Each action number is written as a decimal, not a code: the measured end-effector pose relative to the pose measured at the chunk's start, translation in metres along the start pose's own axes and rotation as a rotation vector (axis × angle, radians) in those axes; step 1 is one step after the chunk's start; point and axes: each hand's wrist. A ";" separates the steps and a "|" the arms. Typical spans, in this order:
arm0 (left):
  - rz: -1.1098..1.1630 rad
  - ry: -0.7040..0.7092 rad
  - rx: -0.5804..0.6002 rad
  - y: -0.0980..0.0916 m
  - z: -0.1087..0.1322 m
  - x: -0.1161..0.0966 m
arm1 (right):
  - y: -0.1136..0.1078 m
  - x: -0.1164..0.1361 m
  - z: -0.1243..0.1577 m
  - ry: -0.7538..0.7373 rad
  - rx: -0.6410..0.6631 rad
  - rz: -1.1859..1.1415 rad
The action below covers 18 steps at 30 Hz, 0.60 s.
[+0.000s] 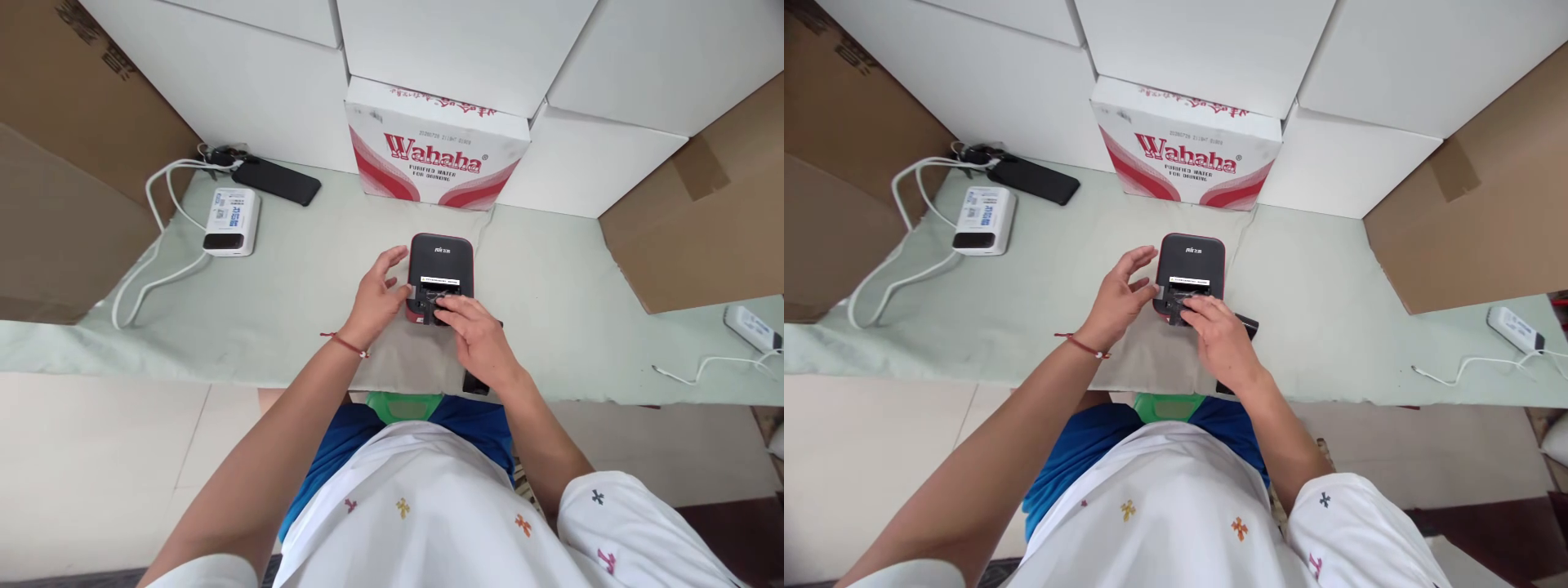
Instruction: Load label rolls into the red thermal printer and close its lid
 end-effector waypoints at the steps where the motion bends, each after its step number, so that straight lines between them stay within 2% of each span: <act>1: 0.046 -0.043 0.004 0.000 -0.002 0.004 | 0.004 -0.001 0.008 -0.036 -0.022 -0.055; 4: 0.164 -0.101 0.072 -0.002 -0.009 0.012 | 0.011 -0.005 0.025 -0.086 -0.051 -0.162; 10: 0.133 -0.036 0.160 -0.011 -0.014 0.018 | 0.011 -0.009 0.030 -0.083 -0.015 -0.163; 15: 0.063 -0.017 0.172 -0.012 -0.011 0.026 | 0.003 -0.001 0.017 0.024 -0.021 -0.106; 18: -0.002 0.003 0.113 -0.006 -0.009 0.036 | -0.009 -0.001 -0.008 0.166 -0.033 -0.052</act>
Point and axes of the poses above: each hand's wrist, its own z-axis away from the middle knuckle, its own y-axis out of the palm, x = y × z, and after that the axes turned 14 degrees about -z, right-handed
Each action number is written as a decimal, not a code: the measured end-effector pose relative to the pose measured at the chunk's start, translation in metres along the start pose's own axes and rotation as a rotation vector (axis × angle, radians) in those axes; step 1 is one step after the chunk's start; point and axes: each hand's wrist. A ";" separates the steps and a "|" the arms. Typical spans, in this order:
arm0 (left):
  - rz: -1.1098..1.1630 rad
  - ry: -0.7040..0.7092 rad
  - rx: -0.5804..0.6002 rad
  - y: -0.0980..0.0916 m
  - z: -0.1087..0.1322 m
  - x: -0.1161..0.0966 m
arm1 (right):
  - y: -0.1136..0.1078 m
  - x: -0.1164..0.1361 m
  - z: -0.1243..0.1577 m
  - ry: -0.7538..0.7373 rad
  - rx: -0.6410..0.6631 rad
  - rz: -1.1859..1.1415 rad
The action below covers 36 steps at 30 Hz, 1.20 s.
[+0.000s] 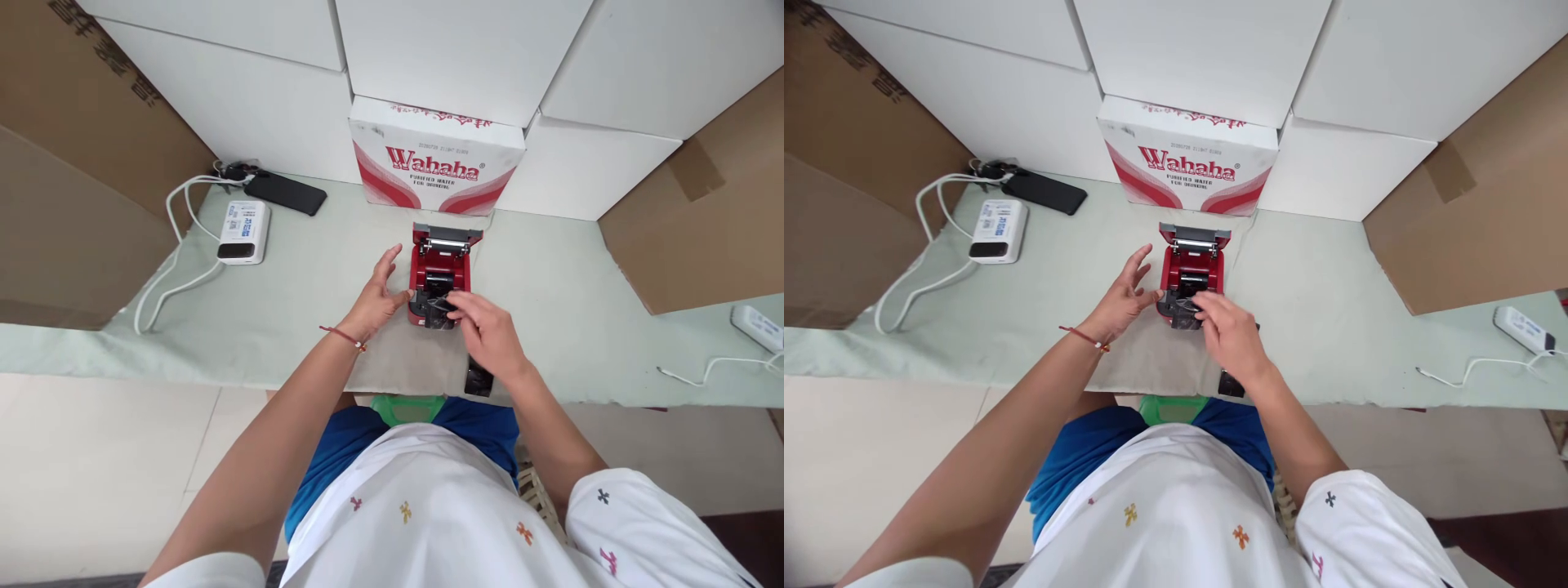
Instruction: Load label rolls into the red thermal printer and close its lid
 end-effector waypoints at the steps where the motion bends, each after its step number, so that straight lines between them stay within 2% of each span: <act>1: -0.048 0.002 -0.046 0.003 0.001 0.005 | -0.005 0.001 -0.013 0.056 0.001 0.033; 4: -0.251 -0.025 -0.236 0.012 0.007 0.022 | -0.015 0.003 -0.060 0.199 0.054 0.174; 6: -0.346 -0.060 -0.318 0.015 0.014 0.033 | -0.017 0.004 -0.091 0.275 0.136 0.272; 10: -0.500 -0.048 -0.349 0.019 0.030 0.048 | -0.007 0.008 -0.130 0.396 0.337 0.404; 13: -0.600 0.009 -0.322 0.024 0.036 0.048 | -0.001 0.016 -0.136 0.433 0.387 0.442; 17: -0.688 0.035 -0.309 0.028 0.037 0.046 | -0.011 0.034 -0.115 0.411 0.328 0.437; 21: -0.731 0.042 -0.304 0.028 0.036 0.046 | -0.051 0.034 -0.068 0.346 0.259 0.354; 23: -0.740 0.042 -0.304 0.028 0.036 0.046 | -0.077 0.020 -0.040 0.304 0.225 0.186; 24: -0.742 0.042 -0.304 0.028 0.036 0.046 | -0.090 0.009 -0.026 0.328 0.231 0.169; 26: -0.743 0.045 -0.304 0.028 0.036 0.046 | -0.108 -0.016 0.000 0.461 0.296 0.254; 28: -0.741 0.048 -0.303 0.028 0.036 0.046 | -0.117 -0.041 0.019 0.574 0.302 0.339; 32: -0.736 0.052 -0.303 0.027 0.036 0.047 | -0.106 -0.071 0.036 0.688 0.265 0.429; 36: -0.733 0.055 -0.302 0.026 0.036 0.048 | -0.071 -0.069 0.033 0.596 0.217 0.365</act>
Point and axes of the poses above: each hand's wrist, its own z-axis away from the middle knuckle, its own y-axis out of the palm, x = y × z, and after that the axes turned 14 degrees about -z, right-handed
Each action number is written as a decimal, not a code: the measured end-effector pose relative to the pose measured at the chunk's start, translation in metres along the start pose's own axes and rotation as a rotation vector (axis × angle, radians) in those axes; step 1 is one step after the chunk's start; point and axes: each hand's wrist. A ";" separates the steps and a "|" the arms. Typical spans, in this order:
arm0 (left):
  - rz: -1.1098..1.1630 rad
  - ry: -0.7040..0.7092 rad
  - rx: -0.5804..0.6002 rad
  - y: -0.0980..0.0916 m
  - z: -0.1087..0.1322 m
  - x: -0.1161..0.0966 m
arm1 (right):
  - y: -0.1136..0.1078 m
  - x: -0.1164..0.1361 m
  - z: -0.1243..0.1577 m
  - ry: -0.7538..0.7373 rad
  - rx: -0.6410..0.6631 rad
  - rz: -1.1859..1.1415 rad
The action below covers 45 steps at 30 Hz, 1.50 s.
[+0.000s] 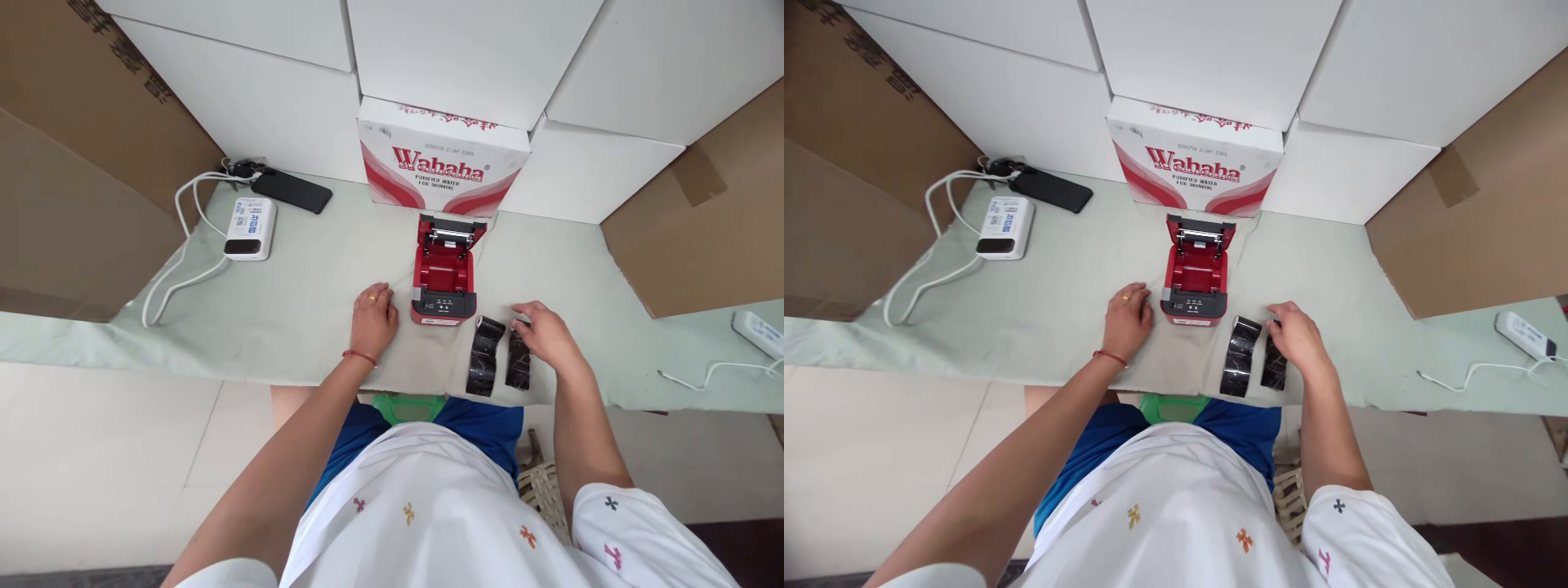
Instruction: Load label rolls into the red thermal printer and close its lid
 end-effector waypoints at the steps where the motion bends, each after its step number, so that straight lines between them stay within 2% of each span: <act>1: 0.001 0.000 0.000 0.000 0.000 0.000 | 0.007 0.007 -0.001 -0.024 0.005 -0.016; 4: 0.004 -0.006 0.000 0.000 0.001 0.001 | 0.021 0.026 -0.003 -0.064 0.062 -0.040; 7: 0.010 -0.011 0.005 0.000 0.001 0.001 | 0.014 0.038 -0.001 -0.140 0.148 -0.080; 11: 0.022 -0.014 0.013 0.000 0.001 0.000 | -0.030 0.049 0.008 -0.306 0.258 -0.173; 14: 0.028 -0.020 0.015 0.000 0.000 0.000 | -0.063 0.072 0.008 -0.388 0.201 -0.193; 16: 0.032 -0.021 0.016 0.000 0.000 -0.001 | -0.072 0.098 0.001 -0.379 0.126 -0.113; 18: 0.035 -0.020 0.015 -0.001 0.000 -0.002 | -0.068 0.127 -0.012 -0.315 0.074 0.058; 21: 0.034 -0.017 0.012 -0.001 0.000 -0.003 | -0.050 0.165 -0.034 -0.252 0.046 0.158; 25: 0.038 -0.019 0.007 -0.001 0.000 -0.002 | -0.029 0.186 -0.058 -0.204 0.052 0.210; 32: 0.073 -0.029 -0.002 0.000 0.001 -0.003 | -0.017 0.177 -0.079 -0.200 0.112 0.194; 35: 0.095 -0.037 -0.014 0.000 0.002 -0.002 | -0.017 0.168 -0.078 -0.271 0.116 0.126; 38: 0.127 -0.067 -0.039 -0.002 0.003 0.002 | -0.016 0.156 -0.058 -0.405 0.076 0.015; 41: 0.169 -0.105 -0.075 -0.009 -0.004 0.006 | -0.004 0.139 -0.021 -0.516 0.038 -0.072; 45: 0.225 -0.079 -0.120 -0.030 -0.039 0.000 | 0.029 0.111 0.025 -0.701 -0.021 -0.205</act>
Point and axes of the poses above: each hand's wrist, its own z-axis away from the middle knuckle, its own y-axis out of the palm, x = y × z, and after that the axes turned 14 degrees about -z, right-handed
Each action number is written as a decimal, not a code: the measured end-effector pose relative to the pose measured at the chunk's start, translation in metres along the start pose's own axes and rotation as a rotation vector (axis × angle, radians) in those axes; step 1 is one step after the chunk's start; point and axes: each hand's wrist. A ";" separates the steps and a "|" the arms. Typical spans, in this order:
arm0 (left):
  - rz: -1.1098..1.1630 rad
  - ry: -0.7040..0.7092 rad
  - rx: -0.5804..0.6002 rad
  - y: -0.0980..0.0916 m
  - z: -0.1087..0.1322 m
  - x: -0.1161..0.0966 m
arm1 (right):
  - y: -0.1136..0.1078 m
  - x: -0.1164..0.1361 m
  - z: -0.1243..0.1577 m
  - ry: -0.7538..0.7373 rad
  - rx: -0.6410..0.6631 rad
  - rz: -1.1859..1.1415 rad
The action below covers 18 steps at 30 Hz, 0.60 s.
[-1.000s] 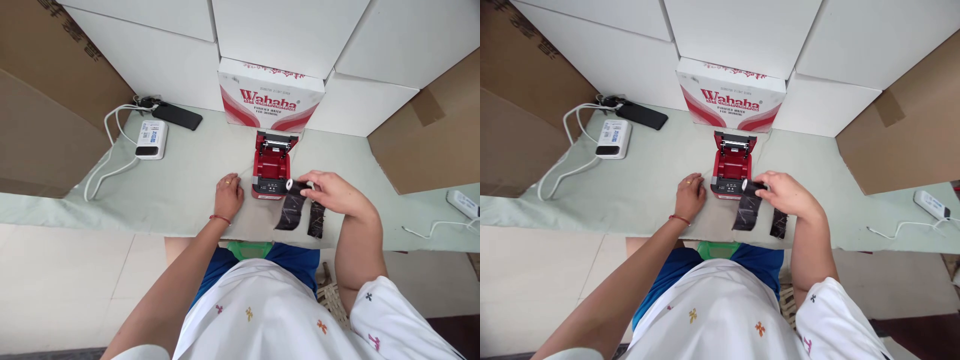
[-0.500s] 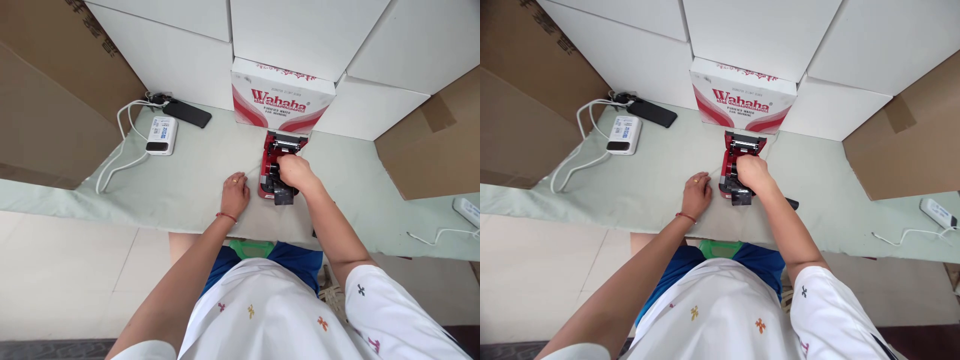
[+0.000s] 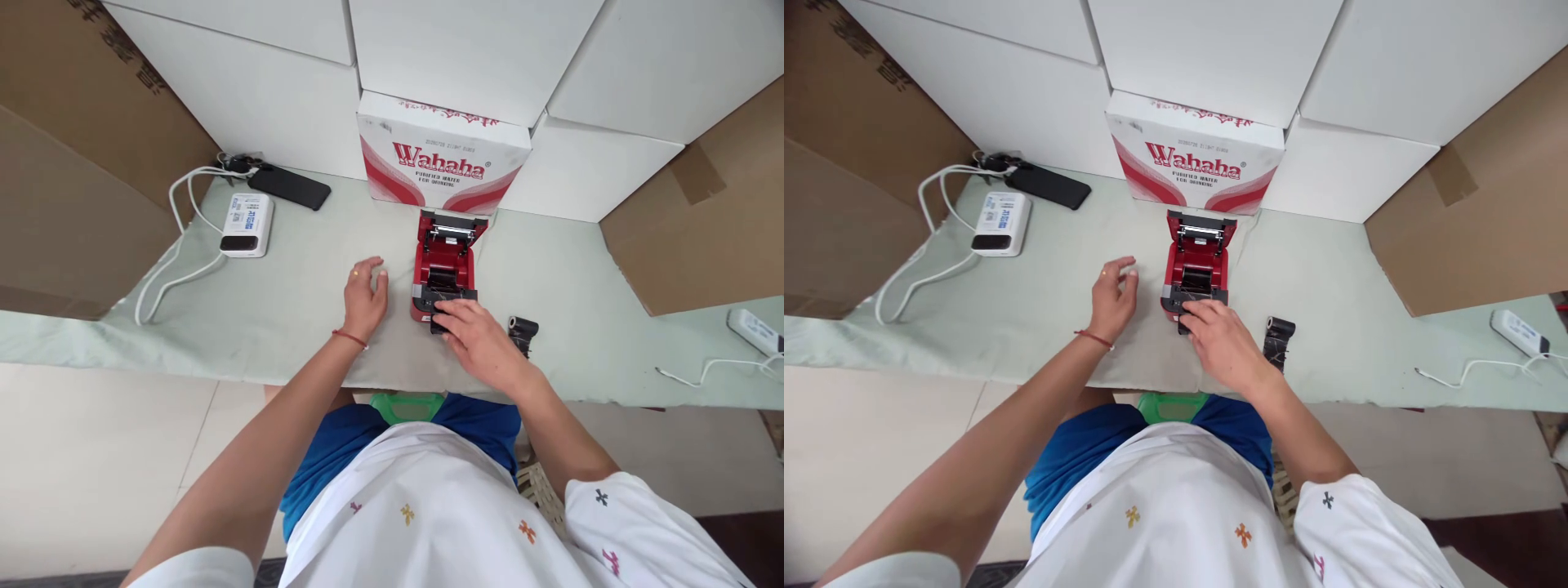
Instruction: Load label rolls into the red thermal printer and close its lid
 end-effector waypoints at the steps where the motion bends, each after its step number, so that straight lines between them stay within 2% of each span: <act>1: 0.016 0.024 -0.007 -0.003 -0.013 -0.007 | 0.007 -0.001 0.011 -0.037 -0.020 -0.021; 5: 0.180 0.252 -0.068 -0.010 -0.065 -0.047 | 0.021 -0.007 0.034 -0.047 -0.052 -0.035; 7: 0.220 0.295 -0.011 -0.010 -0.081 -0.065 | 0.022 -0.008 0.037 -0.044 -0.053 -0.045; 9: 0.231 0.288 0.036 -0.011 -0.087 -0.078 | 0.022 -0.007 0.038 -0.037 -0.047 -0.068; 13: 0.202 0.230 0.089 -0.021 -0.064 -0.084 | 0.020 -0.006 0.041 0.005 -0.031 -0.141; 16: 0.065 0.275 0.279 -0.032 -0.032 -0.082 | 0.015 -0.006 0.043 0.014 -0.050 -0.182; 18: -0.052 0.275 0.360 -0.038 -0.015 -0.083 | 0.010 -0.006 0.041 0.022 -0.098 -0.204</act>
Point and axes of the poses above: each hand's wrist, its own z-axis away from the middle knuckle, its own y-axis out of the palm, x = y × z, and after that the axes turned 14 degrees about -z, right-handed
